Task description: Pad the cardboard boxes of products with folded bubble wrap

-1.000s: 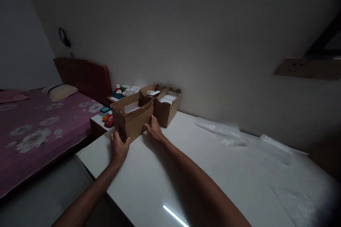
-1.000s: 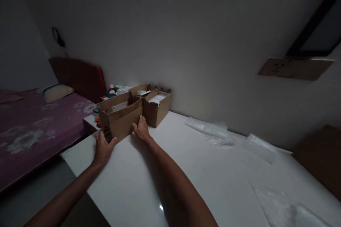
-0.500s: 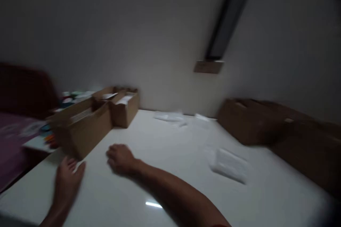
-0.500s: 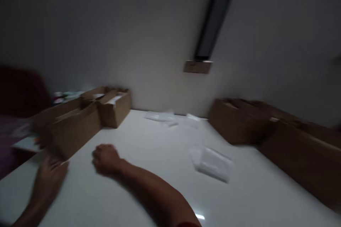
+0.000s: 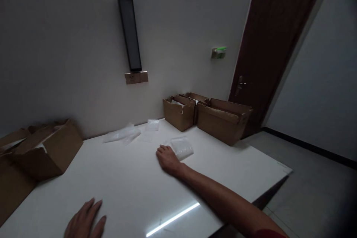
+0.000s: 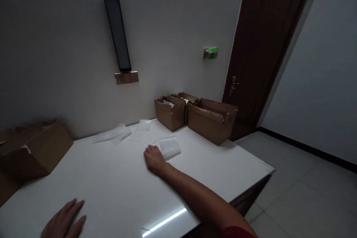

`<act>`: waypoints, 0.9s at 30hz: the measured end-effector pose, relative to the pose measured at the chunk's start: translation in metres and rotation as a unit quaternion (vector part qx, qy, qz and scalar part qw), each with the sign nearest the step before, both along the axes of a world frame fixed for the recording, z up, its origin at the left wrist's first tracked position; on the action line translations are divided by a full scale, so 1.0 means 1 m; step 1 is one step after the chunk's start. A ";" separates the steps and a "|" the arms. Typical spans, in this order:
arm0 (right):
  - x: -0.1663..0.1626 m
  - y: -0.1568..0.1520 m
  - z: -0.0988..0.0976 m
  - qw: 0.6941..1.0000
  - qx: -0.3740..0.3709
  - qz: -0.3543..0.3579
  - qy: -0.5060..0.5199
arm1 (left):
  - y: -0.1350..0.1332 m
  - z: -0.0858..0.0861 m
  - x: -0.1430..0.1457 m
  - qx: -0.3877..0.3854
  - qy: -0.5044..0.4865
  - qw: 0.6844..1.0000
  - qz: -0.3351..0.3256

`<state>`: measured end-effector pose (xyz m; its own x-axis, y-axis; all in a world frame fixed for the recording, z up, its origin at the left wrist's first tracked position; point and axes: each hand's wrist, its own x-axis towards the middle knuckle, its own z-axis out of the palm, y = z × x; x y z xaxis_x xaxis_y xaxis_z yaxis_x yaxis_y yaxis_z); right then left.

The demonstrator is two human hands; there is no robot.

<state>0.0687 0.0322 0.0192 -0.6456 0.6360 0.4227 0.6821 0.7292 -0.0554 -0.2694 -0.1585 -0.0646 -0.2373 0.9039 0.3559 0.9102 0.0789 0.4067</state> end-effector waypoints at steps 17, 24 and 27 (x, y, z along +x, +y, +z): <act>0.098 0.186 0.147 0.952 0.058 -0.281 0.109 | 0.127 0.029 0.175 -0.044 0.015 0.985 -0.164; 0.057 0.134 0.147 0.987 0.055 -0.133 0.067 | 0.135 0.034 0.176 0.036 -0.221 0.971 -0.087; 0.048 0.076 0.146 0.994 0.071 -0.034 0.072 | 0.137 0.051 0.169 0.105 -0.351 0.930 -0.017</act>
